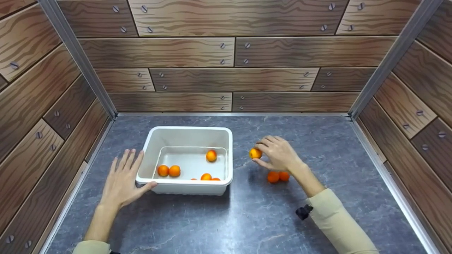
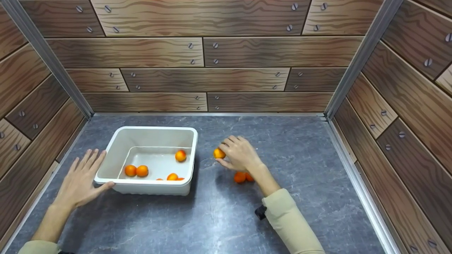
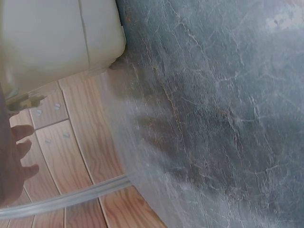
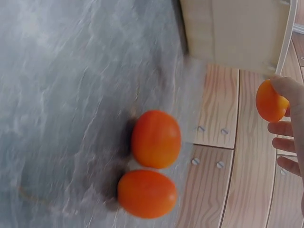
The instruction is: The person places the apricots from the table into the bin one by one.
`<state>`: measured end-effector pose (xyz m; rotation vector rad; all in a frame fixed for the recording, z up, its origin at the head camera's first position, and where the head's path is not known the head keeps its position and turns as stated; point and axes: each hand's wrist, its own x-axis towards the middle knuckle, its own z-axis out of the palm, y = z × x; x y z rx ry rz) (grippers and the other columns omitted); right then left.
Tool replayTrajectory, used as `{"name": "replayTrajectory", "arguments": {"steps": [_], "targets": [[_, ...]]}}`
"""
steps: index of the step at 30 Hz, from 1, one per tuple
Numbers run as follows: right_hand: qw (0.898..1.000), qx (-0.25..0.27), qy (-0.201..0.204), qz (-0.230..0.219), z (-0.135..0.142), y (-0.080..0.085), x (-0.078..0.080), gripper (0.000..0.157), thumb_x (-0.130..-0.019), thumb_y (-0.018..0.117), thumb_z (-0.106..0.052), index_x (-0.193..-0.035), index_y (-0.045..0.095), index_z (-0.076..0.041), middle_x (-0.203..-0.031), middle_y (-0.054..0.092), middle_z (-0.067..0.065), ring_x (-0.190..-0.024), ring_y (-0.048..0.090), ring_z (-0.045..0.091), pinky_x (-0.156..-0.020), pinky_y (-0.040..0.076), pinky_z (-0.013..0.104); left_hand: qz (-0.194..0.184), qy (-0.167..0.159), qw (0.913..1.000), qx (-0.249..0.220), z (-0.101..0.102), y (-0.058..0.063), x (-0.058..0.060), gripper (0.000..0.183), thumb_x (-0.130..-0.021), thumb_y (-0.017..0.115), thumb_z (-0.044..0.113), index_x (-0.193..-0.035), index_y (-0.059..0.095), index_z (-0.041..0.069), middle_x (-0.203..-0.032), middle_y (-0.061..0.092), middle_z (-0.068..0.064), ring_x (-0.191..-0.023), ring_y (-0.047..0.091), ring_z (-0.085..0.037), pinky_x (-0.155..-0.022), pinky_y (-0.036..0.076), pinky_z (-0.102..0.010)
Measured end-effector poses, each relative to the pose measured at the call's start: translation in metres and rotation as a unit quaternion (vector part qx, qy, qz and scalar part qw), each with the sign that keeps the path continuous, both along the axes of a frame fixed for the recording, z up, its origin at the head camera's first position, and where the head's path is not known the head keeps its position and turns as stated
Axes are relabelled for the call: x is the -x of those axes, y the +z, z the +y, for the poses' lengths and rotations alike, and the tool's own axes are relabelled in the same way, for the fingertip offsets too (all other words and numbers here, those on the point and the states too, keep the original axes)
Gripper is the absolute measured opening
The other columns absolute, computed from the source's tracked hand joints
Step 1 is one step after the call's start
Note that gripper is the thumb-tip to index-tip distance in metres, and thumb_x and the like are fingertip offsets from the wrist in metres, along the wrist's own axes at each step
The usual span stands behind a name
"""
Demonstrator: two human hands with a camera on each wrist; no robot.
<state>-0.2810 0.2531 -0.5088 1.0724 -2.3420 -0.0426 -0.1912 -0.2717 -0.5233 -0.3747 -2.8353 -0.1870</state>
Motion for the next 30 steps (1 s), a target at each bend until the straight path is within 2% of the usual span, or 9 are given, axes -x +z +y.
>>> {"name": "replayTrajectory", "arguments": {"steps": [5, 15, 30], "targets": [[1.0, 0.018, 0.009, 0.007, -0.008, 0.004, -0.002, 0.044, -0.09, 0.078, -0.05, -0.113, 0.076, -0.013, -0.111, 0.078, 0.005, -0.101, 0.073, 0.026, -0.088, 0.064, 0.042, 0.001, 0.0, 1.0, 0.0, 0.0, 0.0, 0.0, 0.111, -0.083, 0.064, 0.077, -0.165, 0.034, 0.007, -0.17, 0.034, -0.025, -0.161, 0.028, -0.044, -0.131, 0.02, -0.066], [0.994, 0.085, 0.055, 0.042, -0.024, 0.01, -0.002, 0.046, -0.08, 0.088, -0.045, -0.109, 0.078, -0.012, -0.107, 0.079, 0.004, -0.098, 0.074, 0.024, -0.086, 0.064, 0.04, 0.0, 0.001, 1.0, -0.002, 0.001, 0.0, -0.001, 0.111, -0.084, 0.064, 0.077, -0.165, 0.034, 0.008, -0.17, 0.033, -0.025, -0.161, 0.027, -0.044, -0.131, 0.021, -0.067], [0.989, 0.116, 0.081, 0.049, -0.048, 0.02, -0.005, 0.044, -0.085, 0.083, -0.045, -0.112, 0.078, -0.011, -0.11, 0.08, 0.005, -0.1, 0.074, 0.025, -0.088, 0.064, 0.04, -0.003, 0.001, 1.0, -0.004, 0.001, 0.002, -0.001, 0.111, -0.084, 0.064, 0.077, -0.165, 0.034, 0.008, -0.17, 0.035, -0.025, -0.161, 0.027, -0.044, -0.131, 0.019, -0.066]]}}
